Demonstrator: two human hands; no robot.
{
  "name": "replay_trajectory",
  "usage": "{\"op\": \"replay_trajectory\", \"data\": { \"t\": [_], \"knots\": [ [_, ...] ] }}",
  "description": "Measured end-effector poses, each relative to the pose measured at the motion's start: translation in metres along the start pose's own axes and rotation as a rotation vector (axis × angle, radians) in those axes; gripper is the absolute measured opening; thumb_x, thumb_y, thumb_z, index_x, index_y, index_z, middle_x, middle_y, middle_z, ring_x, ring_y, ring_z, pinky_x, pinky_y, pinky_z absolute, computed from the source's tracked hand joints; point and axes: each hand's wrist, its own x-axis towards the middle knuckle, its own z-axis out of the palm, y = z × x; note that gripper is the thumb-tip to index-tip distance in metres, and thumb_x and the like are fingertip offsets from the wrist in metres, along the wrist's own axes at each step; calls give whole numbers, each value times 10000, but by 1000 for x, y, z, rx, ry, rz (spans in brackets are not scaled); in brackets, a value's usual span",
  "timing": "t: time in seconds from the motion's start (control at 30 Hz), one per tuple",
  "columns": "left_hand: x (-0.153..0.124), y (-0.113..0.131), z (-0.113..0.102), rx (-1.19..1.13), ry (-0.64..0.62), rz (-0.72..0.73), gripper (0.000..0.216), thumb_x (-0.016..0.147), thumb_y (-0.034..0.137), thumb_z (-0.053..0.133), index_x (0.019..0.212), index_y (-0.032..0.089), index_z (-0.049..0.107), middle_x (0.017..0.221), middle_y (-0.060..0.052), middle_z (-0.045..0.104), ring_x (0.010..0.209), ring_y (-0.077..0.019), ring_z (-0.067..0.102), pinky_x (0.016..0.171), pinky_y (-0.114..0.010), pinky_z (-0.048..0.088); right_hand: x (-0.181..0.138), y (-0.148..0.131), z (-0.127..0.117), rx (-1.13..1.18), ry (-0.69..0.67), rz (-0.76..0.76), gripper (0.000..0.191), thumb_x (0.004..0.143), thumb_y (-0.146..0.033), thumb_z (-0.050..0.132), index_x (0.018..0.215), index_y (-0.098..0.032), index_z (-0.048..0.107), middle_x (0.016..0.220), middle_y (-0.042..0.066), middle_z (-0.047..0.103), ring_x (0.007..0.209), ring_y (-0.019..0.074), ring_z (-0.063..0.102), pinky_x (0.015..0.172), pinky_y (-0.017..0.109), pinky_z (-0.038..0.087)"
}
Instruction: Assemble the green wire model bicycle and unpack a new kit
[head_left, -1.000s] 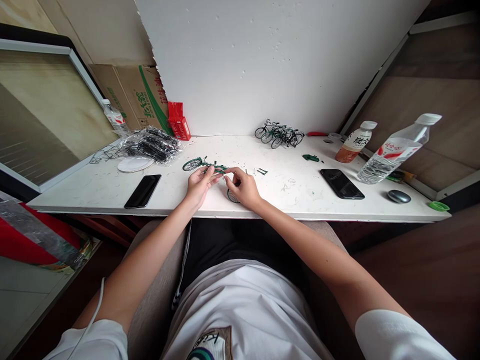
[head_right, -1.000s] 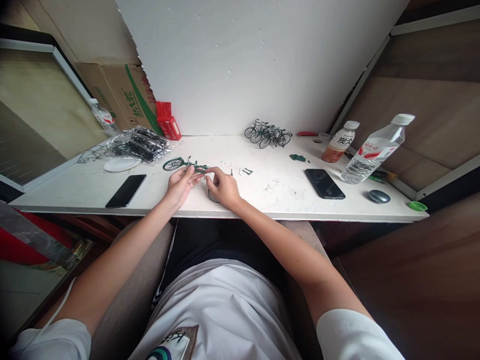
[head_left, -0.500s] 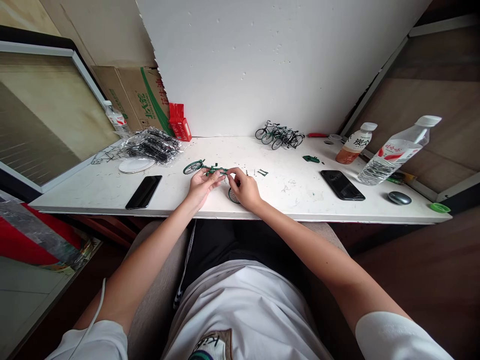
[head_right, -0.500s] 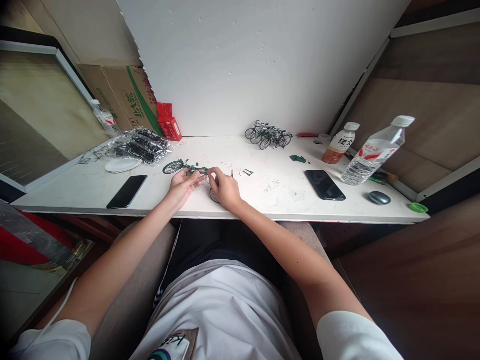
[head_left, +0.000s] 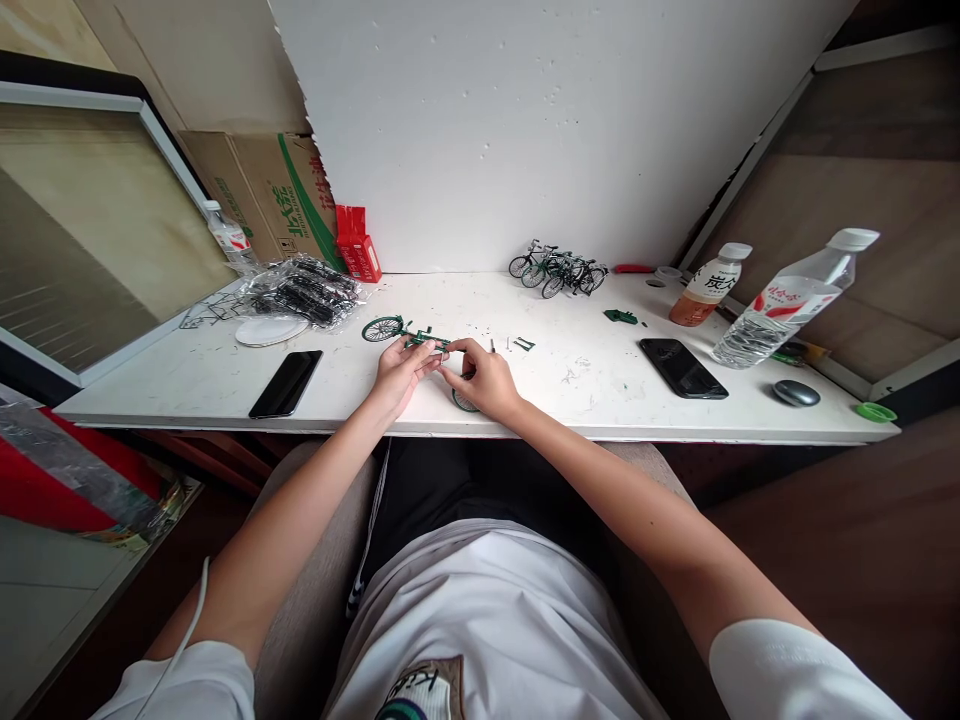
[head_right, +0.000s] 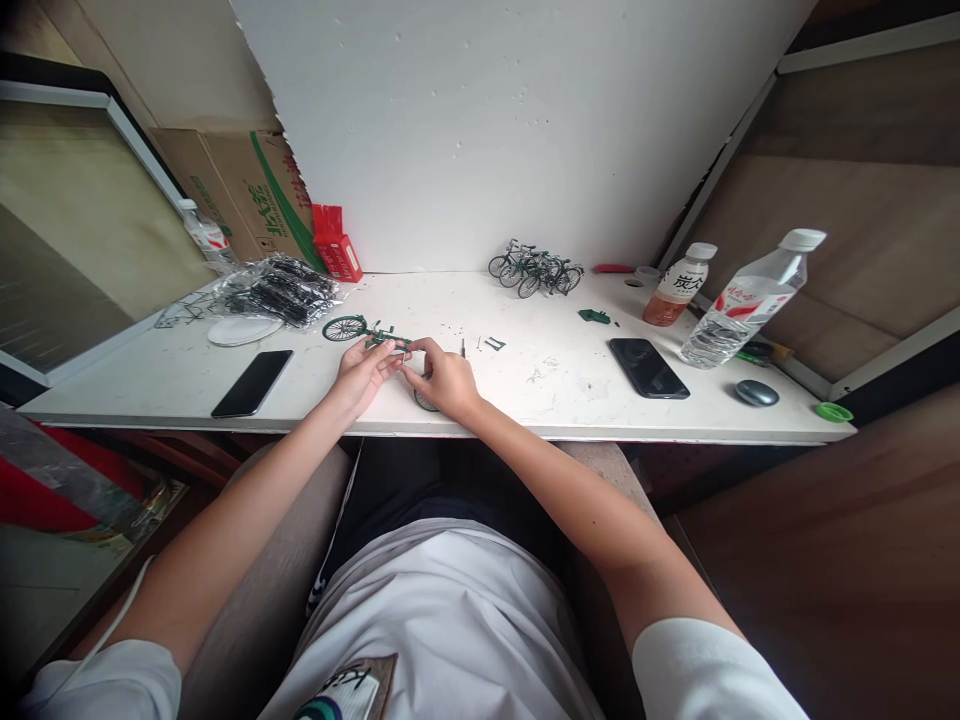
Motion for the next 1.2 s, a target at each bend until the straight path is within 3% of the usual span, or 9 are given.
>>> {"op": "replay_trajectory", "data": {
  "t": [0.53, 1.03, 1.2],
  "knots": [
    [0, -1, -1, -19, -15, -5, 561, 673, 363, 1051, 1004, 181, 637, 1006, -51, 815, 889, -229, 836, 847, -317, 629, -2, 0, 0, -81, 45, -26, 359, 1029, -470, 719, 1285, -220, 750, 766, -9, 710, 678, 154, 654, 698, 247, 437],
    [-1, 1, 1, -25, -25, -12, 535, 716, 321, 1022, 1024, 195, 603, 1078, -71, 816, 989, -249, 832, 917, -354, 633, -1, -1, 0, -25, 64, -7, 324, 1012, -448, 704, 1240, -218, 725, 710, -36, 653, 640, 152, 617, 672, 254, 417],
    [-1, 3, 1, -38, 33, -25, 503, 738, 284, 1003, 1027, 206, 600, 1128, -82, 822, 1006, -221, 825, 954, -345, 625, 0, 0, 0, 41, 131, 55, 352, 1006, -550, 692, 1128, -219, 702, 663, -47, 615, 606, 154, 580, 665, 265, 427]
  ]
}}
